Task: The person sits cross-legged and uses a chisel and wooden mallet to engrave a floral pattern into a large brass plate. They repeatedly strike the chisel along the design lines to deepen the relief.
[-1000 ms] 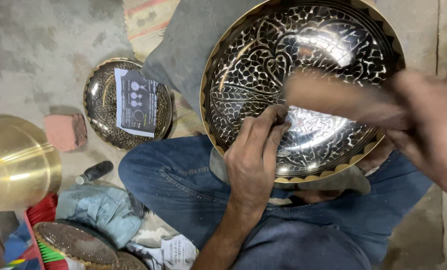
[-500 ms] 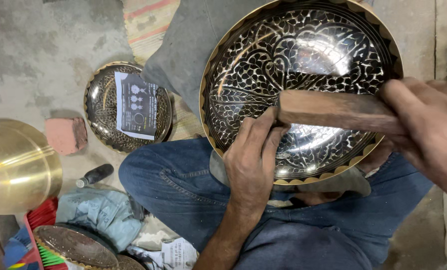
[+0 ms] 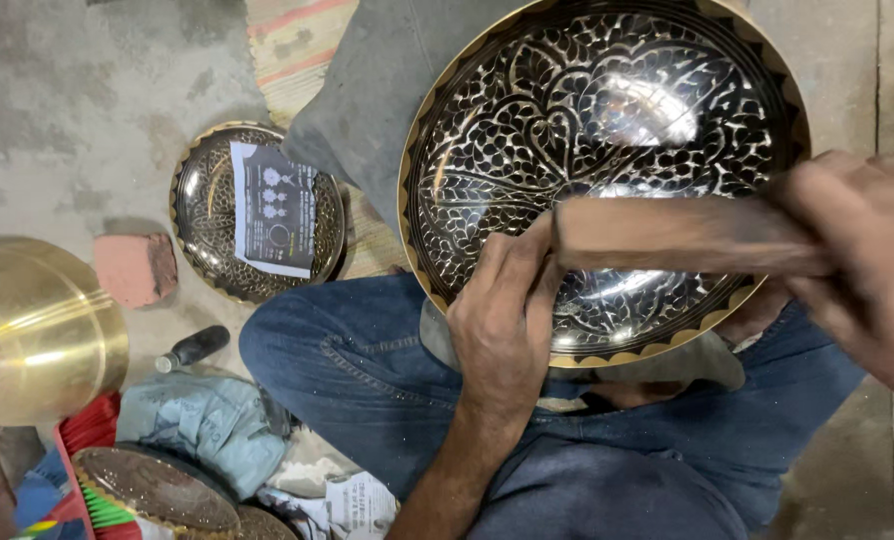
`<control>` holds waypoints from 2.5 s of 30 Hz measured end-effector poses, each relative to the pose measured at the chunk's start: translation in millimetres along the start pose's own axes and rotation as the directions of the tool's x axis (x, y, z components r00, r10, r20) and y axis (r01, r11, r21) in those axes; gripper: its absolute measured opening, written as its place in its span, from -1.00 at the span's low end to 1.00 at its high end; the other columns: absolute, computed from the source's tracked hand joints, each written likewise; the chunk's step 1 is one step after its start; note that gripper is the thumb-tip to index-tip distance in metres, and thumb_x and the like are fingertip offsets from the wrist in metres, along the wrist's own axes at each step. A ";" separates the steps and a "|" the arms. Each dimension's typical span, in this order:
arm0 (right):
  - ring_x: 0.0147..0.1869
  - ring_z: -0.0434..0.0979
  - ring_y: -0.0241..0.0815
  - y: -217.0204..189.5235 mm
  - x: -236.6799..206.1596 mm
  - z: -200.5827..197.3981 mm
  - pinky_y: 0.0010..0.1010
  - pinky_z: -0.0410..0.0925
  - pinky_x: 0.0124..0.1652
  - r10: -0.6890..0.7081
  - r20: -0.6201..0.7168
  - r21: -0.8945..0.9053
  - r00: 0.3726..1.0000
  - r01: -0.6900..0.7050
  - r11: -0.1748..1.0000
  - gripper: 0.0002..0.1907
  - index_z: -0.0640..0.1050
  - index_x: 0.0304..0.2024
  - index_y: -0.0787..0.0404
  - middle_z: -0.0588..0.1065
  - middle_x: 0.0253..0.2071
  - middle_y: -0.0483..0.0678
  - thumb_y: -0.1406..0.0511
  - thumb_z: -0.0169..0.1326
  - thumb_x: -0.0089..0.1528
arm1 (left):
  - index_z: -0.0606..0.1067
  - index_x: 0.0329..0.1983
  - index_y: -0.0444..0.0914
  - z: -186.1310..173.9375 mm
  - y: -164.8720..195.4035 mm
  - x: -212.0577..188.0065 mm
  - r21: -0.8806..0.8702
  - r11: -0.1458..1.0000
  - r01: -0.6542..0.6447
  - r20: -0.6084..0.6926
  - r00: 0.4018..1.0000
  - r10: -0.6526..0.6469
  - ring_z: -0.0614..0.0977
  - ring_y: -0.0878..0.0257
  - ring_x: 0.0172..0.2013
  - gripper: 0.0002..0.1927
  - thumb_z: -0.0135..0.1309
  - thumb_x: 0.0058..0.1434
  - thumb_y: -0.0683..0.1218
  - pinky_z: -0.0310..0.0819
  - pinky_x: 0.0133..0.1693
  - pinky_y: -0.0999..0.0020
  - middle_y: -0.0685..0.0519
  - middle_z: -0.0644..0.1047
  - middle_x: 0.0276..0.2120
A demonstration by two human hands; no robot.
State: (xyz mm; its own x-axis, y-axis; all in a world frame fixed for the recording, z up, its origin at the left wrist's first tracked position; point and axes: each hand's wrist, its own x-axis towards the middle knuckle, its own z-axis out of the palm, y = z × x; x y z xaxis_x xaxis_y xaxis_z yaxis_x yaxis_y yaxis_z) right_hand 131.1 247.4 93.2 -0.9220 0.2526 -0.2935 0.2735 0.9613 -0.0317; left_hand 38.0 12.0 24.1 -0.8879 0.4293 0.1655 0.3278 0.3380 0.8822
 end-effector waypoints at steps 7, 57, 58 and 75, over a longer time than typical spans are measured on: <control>-0.13 0.59 0.02 -18.0 7.2 -9.9 -0.18 0.43 -0.06 -0.103 -0.094 -0.153 0.990 0.088 0.984 -0.41 0.47 -0.02 0.31 0.52 -0.23 0.10 0.39 0.31 -0.11 | 0.51 0.22 -0.30 -2.8 -7.7 2.6 -0.066 0.998 -0.006 -0.016 1.000 0.005 0.67 0.27 -0.27 -0.63 0.16 0.35 -0.27 0.63 -0.27 0.34 0.01 0.59 -0.19; -0.11 0.64 0.23 -32.7 26.8 15.0 -0.10 0.49 -0.15 0.066 -0.416 0.269 0.907 0.054 0.962 -0.31 0.36 0.22 0.32 0.57 -0.13 0.27 0.36 0.36 0.09 | 0.50 0.18 -0.19 -11.5 -29.0 28.7 -0.069 0.976 -0.204 0.233 0.948 0.215 0.73 0.23 -0.01 -0.69 0.17 0.41 -0.07 0.73 0.02 0.31 0.05 0.64 0.04; -0.13 0.64 0.22 -32.3 34.5 13.1 -0.10 0.49 -0.17 0.018 -0.422 0.222 0.906 0.084 0.971 -0.31 0.37 0.22 0.31 0.58 -0.15 0.26 0.37 0.36 0.09 | 0.51 0.18 -0.18 -12.2 -32.0 34.7 -0.070 0.970 -0.231 0.315 0.918 0.241 0.73 0.24 -0.06 -0.67 0.17 0.38 -0.06 0.73 0.00 0.31 0.05 0.64 0.03; -0.10 0.64 0.03 -54.8 12.4 6.3 -0.24 0.50 -0.17 0.108 -0.501 0.335 0.859 0.078 0.939 -0.49 0.35 0.28 0.30 0.56 -0.11 0.15 0.44 0.23 0.34 | 0.52 0.16 -0.15 -26.7 -62.0 77.1 -0.178 0.950 -0.257 0.562 0.766 0.313 0.74 0.22 -0.01 -0.65 0.16 0.37 0.04 0.74 0.02 0.27 0.03 0.64 0.07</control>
State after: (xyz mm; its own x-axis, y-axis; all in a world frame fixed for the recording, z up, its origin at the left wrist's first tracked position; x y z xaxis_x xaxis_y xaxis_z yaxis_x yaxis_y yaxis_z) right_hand 106.5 197.2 85.3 -0.8996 0.3753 0.2234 0.2770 0.8857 -0.3726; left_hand -59.4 1.8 -6.1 -0.3962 0.9049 0.1553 0.4823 0.0612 0.8739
